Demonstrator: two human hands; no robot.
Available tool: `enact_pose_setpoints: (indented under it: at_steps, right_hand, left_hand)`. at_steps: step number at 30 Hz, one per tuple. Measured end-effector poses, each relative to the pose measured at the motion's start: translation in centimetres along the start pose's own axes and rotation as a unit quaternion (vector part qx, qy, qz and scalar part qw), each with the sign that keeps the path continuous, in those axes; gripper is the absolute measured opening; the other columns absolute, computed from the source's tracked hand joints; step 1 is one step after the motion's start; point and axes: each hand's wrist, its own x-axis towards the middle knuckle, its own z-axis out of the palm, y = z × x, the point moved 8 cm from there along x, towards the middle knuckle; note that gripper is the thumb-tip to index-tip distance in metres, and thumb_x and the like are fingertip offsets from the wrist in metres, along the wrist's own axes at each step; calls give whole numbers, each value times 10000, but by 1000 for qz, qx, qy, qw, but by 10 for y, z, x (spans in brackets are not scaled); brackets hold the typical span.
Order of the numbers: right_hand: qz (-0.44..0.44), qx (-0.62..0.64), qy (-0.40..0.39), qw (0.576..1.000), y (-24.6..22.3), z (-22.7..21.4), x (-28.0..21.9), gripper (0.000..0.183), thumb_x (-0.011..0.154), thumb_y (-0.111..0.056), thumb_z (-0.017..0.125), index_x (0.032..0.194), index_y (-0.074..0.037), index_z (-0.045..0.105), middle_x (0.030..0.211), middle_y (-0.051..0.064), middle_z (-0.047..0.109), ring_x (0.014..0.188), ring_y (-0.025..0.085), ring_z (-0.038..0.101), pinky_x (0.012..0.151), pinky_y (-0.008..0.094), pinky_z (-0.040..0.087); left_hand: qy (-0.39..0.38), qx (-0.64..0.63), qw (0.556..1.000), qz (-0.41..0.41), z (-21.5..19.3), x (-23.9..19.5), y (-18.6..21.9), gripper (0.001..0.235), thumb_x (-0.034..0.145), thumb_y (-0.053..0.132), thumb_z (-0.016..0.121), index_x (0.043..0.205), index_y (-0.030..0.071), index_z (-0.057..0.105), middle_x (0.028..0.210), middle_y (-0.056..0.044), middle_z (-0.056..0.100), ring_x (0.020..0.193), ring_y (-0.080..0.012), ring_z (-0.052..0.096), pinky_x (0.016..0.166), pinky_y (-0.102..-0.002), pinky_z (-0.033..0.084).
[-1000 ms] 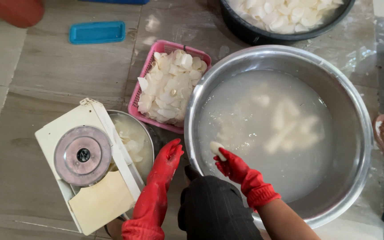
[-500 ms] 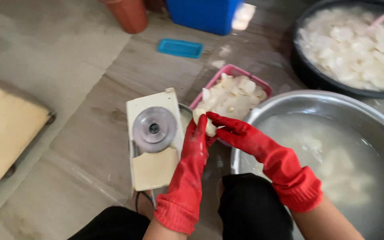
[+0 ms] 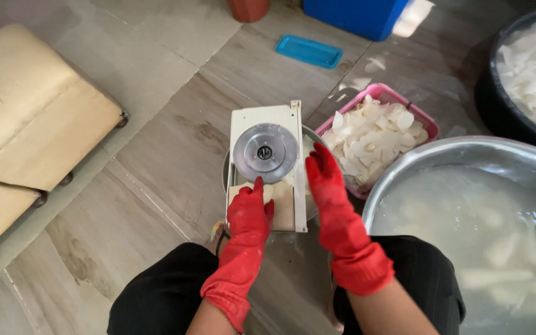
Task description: The person sits on the floor and uses a manual rotary slicer to slice white vegetable pieces. They repeatedly pick up pieces from a large metal basin of water, place them on the slicer, and push them through the blade, collecting the sliced pieces in a pink basket.
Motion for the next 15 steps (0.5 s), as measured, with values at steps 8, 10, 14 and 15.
enact_pose_setpoints:
  at_steps: [8, 10, 14, 15]
  right_hand:
    - [134, -206, -7, 969, 50, 28, -21, 777, 1010, -483, 582, 1637, -244, 189, 1645, 139, 301, 1492, 321, 331, 1210, 476, 327]
    - [125, -165, -9, 978, -17, 43, -53, 747, 1021, -388, 561, 1631, -180, 183, 1640, 184, 290, 1494, 372, 307, 1215, 507, 306]
    - [76, -115, 1, 990, -7, 40, -42, 689, 1021, -326, 570, 1604, -115, 269, 1583, 228, 388, 1462, 425, 357, 1203, 528, 314]
    - [77, -114, 3, 990, -9, 40, -41, 689, 1021, -326, 570, 1604, -115, 269, 1583, 228, 388, 1462, 425, 357, 1203, 528, 314]
  left_hand:
    - [30, 54, 996, 71, 0, -30, 3, 654, 1011, 503, 536, 1554, 152, 438, 1084, -164, 661, 970, -343, 733, 830, -491, 608]
    - [36, 56, 996, 64, 8, -25, 1, 649, 1006, 522, 548, 1536, 156, 466, 1038, -149, 648, 929, -315, 737, 807, -452, 615]
    - [79, 76, 992, 64, -8, -4, 28, 592, 993, 497, 584, 1422, 89, 580, 1010, -169, 648, 869, -350, 748, 729, -518, 619]
    - [78, 76, 992, 65, -5, 16, 33, 592, 993, 497, 584, 1422, 89, 580, 1010, -169, 648, 869, -350, 748, 729, -518, 619]
